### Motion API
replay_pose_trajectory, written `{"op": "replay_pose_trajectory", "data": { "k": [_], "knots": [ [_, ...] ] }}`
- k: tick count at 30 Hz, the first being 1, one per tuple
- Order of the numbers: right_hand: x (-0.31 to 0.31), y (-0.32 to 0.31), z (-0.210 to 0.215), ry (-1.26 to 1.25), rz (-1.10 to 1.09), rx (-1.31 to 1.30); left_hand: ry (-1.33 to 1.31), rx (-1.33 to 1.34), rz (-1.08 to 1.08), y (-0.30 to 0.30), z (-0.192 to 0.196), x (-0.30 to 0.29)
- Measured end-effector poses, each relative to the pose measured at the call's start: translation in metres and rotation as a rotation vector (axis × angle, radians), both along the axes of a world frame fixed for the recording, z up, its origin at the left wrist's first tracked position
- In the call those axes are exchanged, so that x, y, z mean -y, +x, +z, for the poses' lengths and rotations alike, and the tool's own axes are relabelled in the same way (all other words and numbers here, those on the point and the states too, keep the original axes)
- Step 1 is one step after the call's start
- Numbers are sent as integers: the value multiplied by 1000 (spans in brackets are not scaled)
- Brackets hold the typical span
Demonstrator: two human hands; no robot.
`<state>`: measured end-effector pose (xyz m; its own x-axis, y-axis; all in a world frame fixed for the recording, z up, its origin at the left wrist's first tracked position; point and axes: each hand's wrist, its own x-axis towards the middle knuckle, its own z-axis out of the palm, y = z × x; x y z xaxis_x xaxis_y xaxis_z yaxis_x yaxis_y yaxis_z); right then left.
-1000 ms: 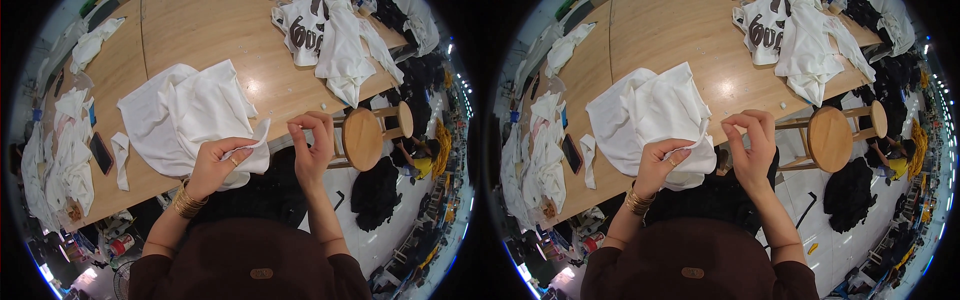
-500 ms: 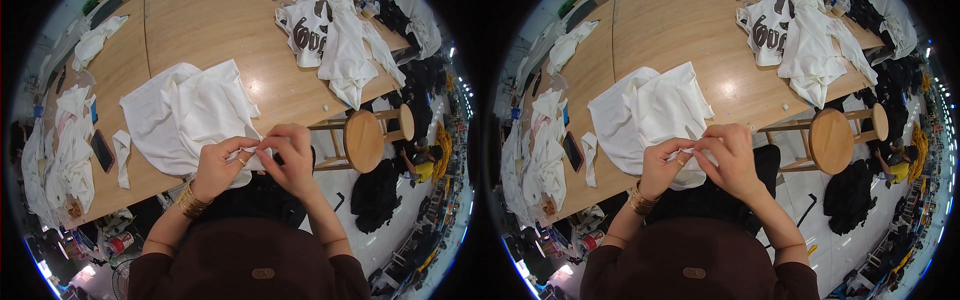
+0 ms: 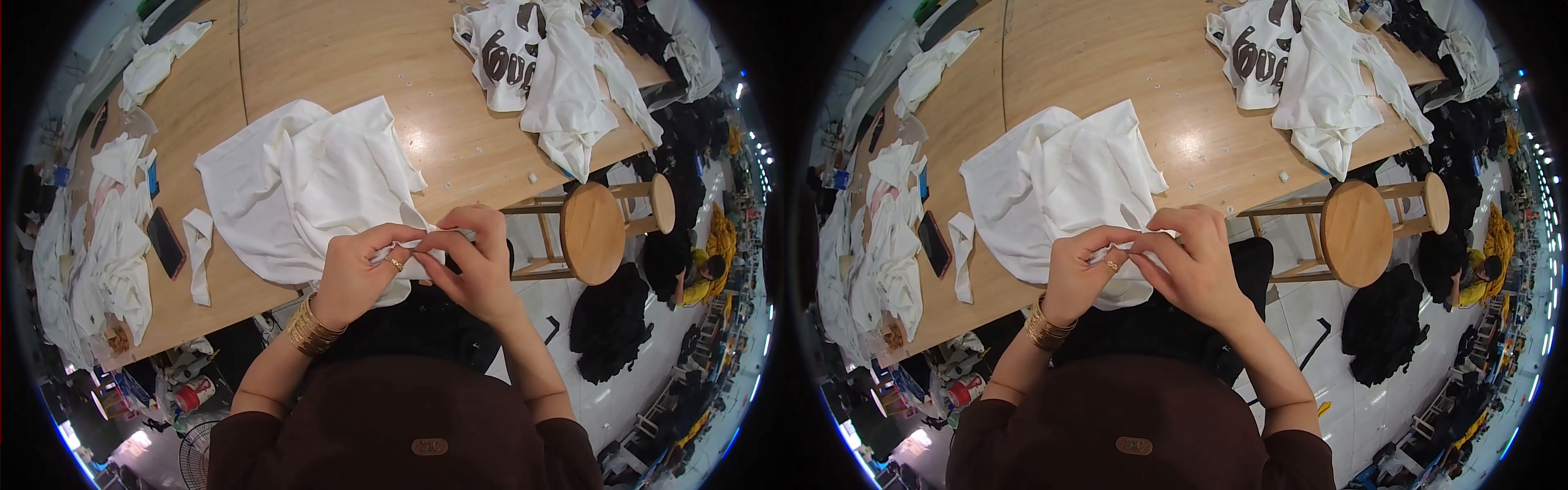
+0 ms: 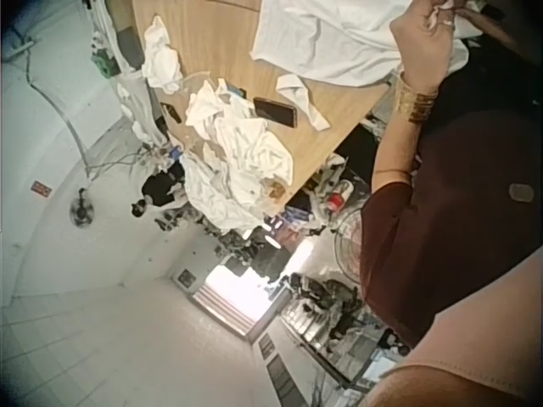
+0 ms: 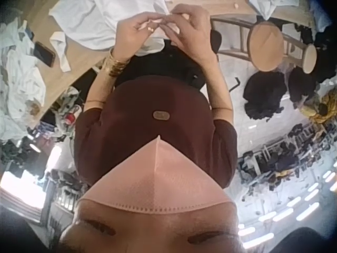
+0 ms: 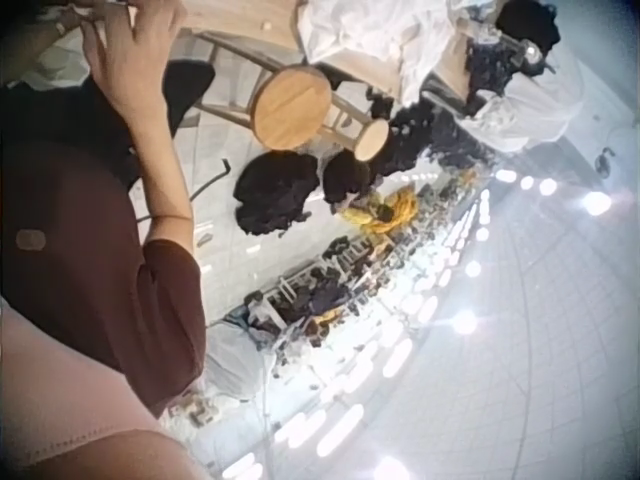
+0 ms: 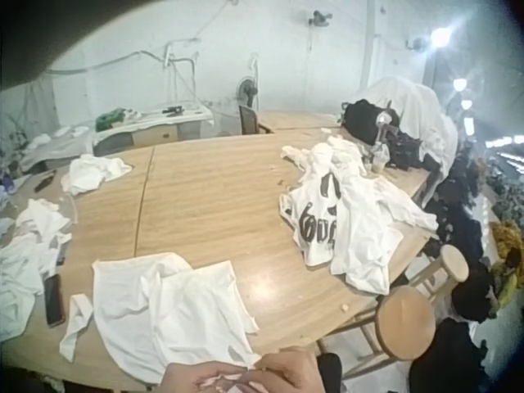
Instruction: Folding white t-shirts and bundling them together using thin fabric strips.
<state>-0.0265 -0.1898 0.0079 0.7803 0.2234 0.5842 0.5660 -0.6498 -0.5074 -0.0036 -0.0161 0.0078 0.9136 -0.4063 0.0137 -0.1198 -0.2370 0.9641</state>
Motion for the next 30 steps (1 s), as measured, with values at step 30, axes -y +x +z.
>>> {"op": "replay_pose_trajectory", "data": {
  "k": [30],
  "knots": [
    [19,-7,-18,248,-369,-35,21,85,-48,4,-6,14]
  ]
}}
